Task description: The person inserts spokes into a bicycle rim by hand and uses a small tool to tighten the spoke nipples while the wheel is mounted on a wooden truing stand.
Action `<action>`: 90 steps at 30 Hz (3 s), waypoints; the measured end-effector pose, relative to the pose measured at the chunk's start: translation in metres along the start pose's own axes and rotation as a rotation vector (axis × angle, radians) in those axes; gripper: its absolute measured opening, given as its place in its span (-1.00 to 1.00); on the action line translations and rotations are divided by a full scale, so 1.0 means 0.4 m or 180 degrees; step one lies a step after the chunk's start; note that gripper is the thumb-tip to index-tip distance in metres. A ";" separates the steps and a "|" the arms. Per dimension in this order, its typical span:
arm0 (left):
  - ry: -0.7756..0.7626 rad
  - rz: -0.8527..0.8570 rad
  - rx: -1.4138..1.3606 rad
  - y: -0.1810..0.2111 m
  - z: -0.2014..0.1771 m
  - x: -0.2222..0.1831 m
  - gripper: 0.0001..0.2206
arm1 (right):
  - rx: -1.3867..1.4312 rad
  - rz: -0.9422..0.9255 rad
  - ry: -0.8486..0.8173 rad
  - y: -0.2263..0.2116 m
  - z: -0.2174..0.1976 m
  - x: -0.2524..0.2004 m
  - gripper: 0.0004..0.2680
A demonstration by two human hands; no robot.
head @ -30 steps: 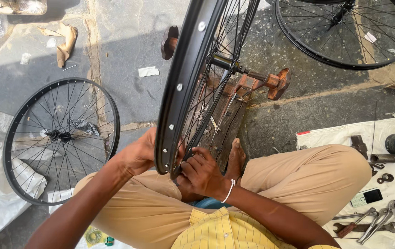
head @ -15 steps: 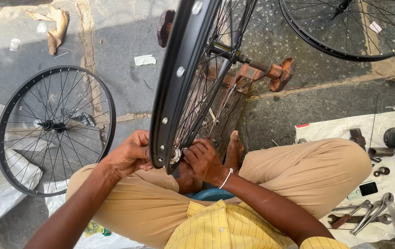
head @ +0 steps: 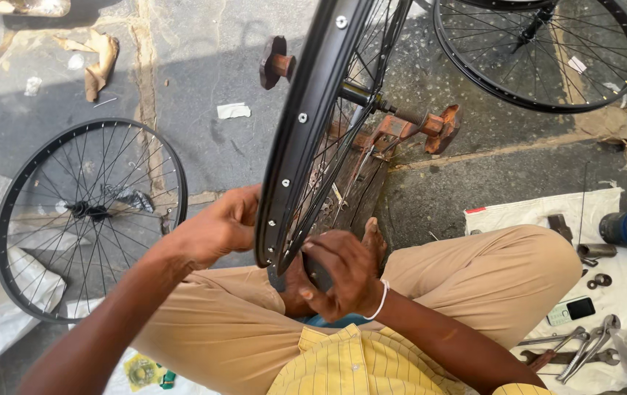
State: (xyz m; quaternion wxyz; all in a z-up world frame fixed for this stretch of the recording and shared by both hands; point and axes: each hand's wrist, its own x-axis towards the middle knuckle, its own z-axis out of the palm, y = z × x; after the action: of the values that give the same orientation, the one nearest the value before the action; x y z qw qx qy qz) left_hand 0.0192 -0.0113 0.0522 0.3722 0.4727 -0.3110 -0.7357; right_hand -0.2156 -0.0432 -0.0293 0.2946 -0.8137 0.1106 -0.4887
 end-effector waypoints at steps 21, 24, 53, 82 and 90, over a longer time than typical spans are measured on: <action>0.1534 0.2553 0.0658 0.315 0.278 0.030 -0.76 | 0.1316 0.0826 -0.0682 0.058 -0.165 0.376 -0.83; 0.1655 0.2633 0.0636 0.326 0.291 0.053 -0.77 | 0.1844 0.1228 -0.0007 0.077 -0.121 0.367 -0.82; 0.3098 0.0395 0.0558 -0.610 0.085 0.078 -0.79 | -0.0808 0.3495 -0.1132 0.574 0.152 -0.360 -0.41; 0.3205 0.0724 0.1815 -0.480 0.164 0.069 -0.66 | -0.0742 0.3767 -0.1384 0.602 0.158 -0.383 -0.46; 0.3267 0.0583 0.1938 -0.500 0.159 0.069 -0.68 | -0.0722 0.3706 -0.1253 0.594 0.156 -0.380 -0.46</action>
State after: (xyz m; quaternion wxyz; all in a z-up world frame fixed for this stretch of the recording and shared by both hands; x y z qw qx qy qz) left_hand -0.0982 0.0781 -0.0997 0.3846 0.8239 -0.3278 -0.2565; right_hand -0.2120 -0.1393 -0.3016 0.4393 -0.7210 0.5308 -0.0742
